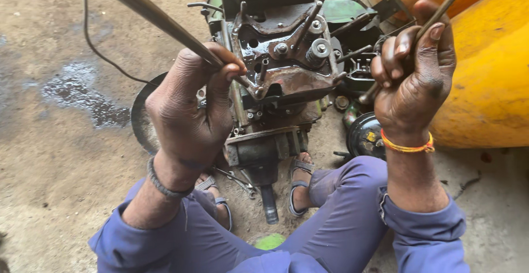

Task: The person sits on the ground and uses a wrench and a screwdriver to adjust and tighten bolts on an exposed engine block. They repeatedly reposition tools and hands to reach different fasteners on the engine's top surface.

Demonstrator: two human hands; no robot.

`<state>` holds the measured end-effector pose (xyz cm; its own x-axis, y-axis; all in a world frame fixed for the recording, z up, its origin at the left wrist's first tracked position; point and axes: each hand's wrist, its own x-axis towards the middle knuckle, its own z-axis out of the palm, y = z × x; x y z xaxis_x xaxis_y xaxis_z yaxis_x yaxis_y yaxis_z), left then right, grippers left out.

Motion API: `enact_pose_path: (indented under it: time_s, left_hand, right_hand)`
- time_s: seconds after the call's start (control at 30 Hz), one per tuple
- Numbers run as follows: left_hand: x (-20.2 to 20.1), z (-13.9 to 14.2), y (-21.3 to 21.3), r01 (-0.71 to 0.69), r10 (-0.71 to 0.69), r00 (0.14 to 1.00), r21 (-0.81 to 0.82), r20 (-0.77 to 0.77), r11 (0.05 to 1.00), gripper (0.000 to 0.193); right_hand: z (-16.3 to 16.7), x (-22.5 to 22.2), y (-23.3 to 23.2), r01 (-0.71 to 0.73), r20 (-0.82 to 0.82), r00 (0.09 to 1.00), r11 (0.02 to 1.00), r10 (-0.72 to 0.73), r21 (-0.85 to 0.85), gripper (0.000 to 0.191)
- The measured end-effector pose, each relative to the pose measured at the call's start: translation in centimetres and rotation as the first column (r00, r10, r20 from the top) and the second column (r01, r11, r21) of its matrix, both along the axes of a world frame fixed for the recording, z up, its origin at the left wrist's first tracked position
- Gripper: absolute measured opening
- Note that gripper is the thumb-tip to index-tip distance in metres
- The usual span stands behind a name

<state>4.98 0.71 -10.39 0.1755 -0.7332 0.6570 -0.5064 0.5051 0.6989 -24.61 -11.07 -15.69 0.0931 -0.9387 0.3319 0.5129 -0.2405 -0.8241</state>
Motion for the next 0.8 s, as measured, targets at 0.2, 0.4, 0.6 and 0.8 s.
enact_pose_path:
  time_s: [0.2,0.4,0.6,0.8]
  left_hand:
    - [-0.2,0.4,0.0,-0.006,0.007,1.0,0.023,-0.017,1.0,0.008]
    - [-0.2,0.0,-0.2,-0.006,0.007,1.0,0.028,-0.013,1.0,0.008]
    - [0.1,-0.6,-0.3,0.009,-0.009,1.0,0.016,-0.023,1.0,0.008]
    - [0.1,-0.6,-0.3,0.005,-0.005,1.0,-0.002,-0.019,1.0,0.011]
  right_hand:
    - [1.4,0.4,1.0,0.074,-0.272,0.956,0.989,-0.107,-0.128,0.035]
    - [2.4,-0.1,1.0,-0.215,-0.03,0.976,0.977,0.215,-0.001,0.025]
    - [1.9,-0.4,1.1,0.002,0.042,0.999,0.998,0.001,-0.062,0.019]
    - [0.7,-0.2,1.1,0.362,-0.286,0.764,0.751,-0.579,-0.552,0.012]
